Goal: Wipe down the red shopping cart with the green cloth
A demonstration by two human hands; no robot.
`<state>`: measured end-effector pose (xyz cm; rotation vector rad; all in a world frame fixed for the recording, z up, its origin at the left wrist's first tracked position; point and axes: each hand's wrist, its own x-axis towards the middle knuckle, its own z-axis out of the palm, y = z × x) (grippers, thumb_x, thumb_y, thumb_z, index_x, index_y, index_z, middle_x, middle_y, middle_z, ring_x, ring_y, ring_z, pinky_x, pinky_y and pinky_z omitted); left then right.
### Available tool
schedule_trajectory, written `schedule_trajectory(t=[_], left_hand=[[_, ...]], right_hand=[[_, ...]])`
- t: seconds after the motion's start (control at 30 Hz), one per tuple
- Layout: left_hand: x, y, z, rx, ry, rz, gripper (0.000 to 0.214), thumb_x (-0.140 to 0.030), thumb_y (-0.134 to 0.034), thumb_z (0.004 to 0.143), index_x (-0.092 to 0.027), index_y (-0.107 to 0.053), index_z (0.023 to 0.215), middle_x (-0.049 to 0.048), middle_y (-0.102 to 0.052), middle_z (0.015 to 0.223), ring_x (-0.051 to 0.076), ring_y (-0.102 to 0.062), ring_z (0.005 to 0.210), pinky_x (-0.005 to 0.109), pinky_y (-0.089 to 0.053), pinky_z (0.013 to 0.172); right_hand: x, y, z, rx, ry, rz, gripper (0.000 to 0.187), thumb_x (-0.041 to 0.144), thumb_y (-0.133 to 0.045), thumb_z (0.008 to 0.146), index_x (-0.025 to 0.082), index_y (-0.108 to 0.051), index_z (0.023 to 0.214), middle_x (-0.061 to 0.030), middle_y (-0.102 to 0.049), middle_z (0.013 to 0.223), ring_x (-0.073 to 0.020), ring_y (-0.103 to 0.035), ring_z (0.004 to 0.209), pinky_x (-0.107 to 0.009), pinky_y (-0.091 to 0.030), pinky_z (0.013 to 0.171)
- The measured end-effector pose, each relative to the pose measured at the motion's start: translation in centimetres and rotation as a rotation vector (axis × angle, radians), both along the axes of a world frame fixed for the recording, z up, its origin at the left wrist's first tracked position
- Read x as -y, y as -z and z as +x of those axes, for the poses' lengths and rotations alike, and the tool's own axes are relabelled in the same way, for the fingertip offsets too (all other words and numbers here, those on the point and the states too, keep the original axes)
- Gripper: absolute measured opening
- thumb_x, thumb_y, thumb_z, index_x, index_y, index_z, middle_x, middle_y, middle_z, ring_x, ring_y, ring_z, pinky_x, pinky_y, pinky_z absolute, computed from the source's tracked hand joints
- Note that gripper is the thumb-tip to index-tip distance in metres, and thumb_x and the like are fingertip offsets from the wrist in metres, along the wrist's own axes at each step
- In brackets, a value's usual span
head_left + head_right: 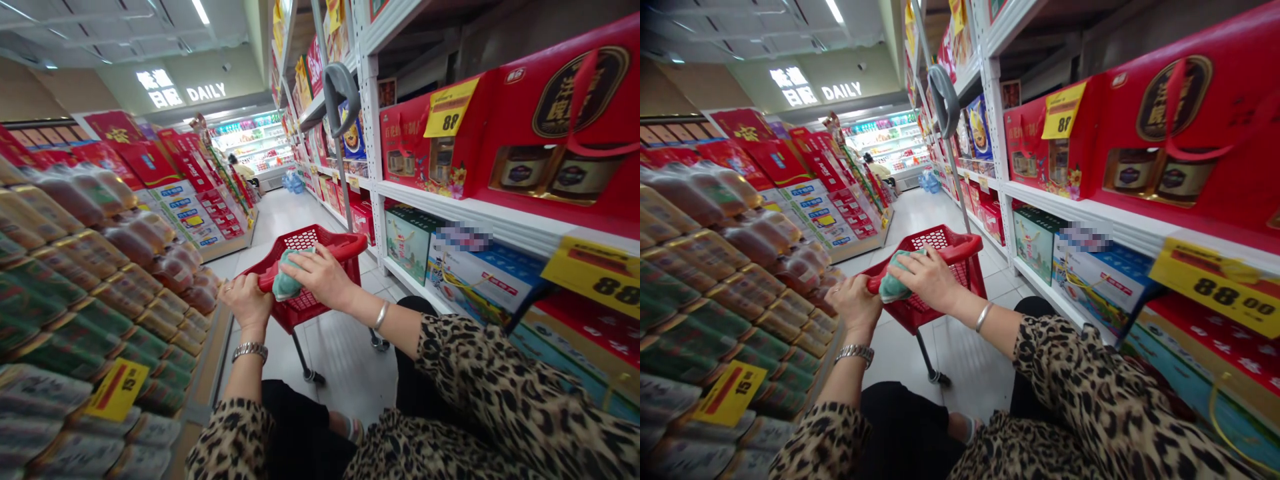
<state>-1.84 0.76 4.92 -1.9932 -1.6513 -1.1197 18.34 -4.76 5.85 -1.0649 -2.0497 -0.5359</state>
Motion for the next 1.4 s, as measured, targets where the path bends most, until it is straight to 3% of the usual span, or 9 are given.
schedule_trajectory(t=[0.33,0.63,0.8,1.1,1.2,1.3,1.4], left_hand=[[-0.9,-0.2,-3.1,0.001,0.043,0.035,0.004,-0.023,-0.061,0.069,-0.024,-0.058,0.07,0.009,-0.062,0.077,0.031,-0.055,0.088,0.049,-0.033,0.093],[-0.7,-0.3,-3.4,-0.043,0.054,0.03,0.002,-0.023,-0.06,0.071,-0.024,-0.059,0.07,0.0083,-0.063,0.076,0.03,-0.058,0.089,0.045,-0.036,0.092],[-0.9,-0.3,-3.9,-0.045,0.065,0.035,0.005,-0.027,-0.06,0.073,-0.024,-0.059,0.069,0.0087,-0.064,0.078,0.029,-0.058,0.088,0.045,-0.036,0.094],[-2.7,-0.4,-5.2,-0.04,0.063,0.0,0.004,-0.026,-0.061,0.07,-0.024,-0.058,0.069,0.0099,-0.064,0.078,0.03,-0.058,0.087,0.046,-0.04,0.091],[-3.2,-0.5,-5.7,-0.034,0.056,-0.018,0.004,-0.026,-0.061,0.071,-0.023,-0.061,0.073,0.0114,-0.068,0.084,0.032,-0.06,0.092,0.052,-0.04,0.101],[-3.1,-0.5,-6.1,0.008,0.002,-0.056,0.027,-0.03,-0.065,0.073,-0.02,-0.067,0.098,0.0182,-0.071,0.111,0.039,-0.058,0.117,0.063,-0.031,0.113],[-2.0,-0.1,-6.2,0.023,-0.001,-0.109,0.064,-0.036,-0.073,0.072,-0.016,-0.058,0.13,0.0243,-0.06,0.14,0.044,-0.043,0.141,0.067,-0.025,0.118]], right_hand=[[1.1,0.1,6.6,-0.115,0.038,-0.09,0.044,0.016,-0.07,0.092,0.022,-0.067,0.135,-0.0144,-0.067,0.14,-0.0253,-0.066,0.126,-0.051,-0.041,0.117],[1.8,0.2,11.5,-0.109,-0.021,-0.109,0.048,0.012,-0.065,0.09,0.021,-0.064,0.138,-0.0125,-0.066,0.143,-0.0248,-0.063,0.132,-0.048,-0.045,0.111],[1.4,0.2,13.3,-0.183,-0.086,-0.169,0.052,0.019,-0.072,0.087,0.024,-0.064,0.138,-0.0118,-0.069,0.139,-0.0273,-0.066,0.128,-0.049,-0.049,0.108],[2.0,-0.6,10.6,-0.219,-0.127,-0.196,0.047,0.017,-0.076,0.084,0.022,-0.067,0.13,-0.01,-0.074,0.127,-0.0263,-0.068,0.119,-0.046,-0.05,0.105],[2.5,-0.6,9.3,-0.223,-0.123,-0.176,0.046,0.017,-0.077,0.083,0.021,-0.068,0.128,-0.0106,-0.075,0.125,-0.0267,-0.069,0.116,-0.046,-0.051,0.103],[3.0,-0.4,7.8,-0.244,-0.103,-0.146,0.044,0.018,-0.076,0.084,0.02,-0.068,0.128,-0.0122,-0.074,0.126,-0.0279,-0.068,0.115,-0.047,-0.051,0.102],[3.5,-0.1,6.0,-0.27,-0.08,-0.129,0.043,0.017,-0.075,0.085,0.019,-0.067,0.128,-0.0141,-0.073,0.127,-0.0293,-0.068,0.114,-0.05,-0.05,0.103]])
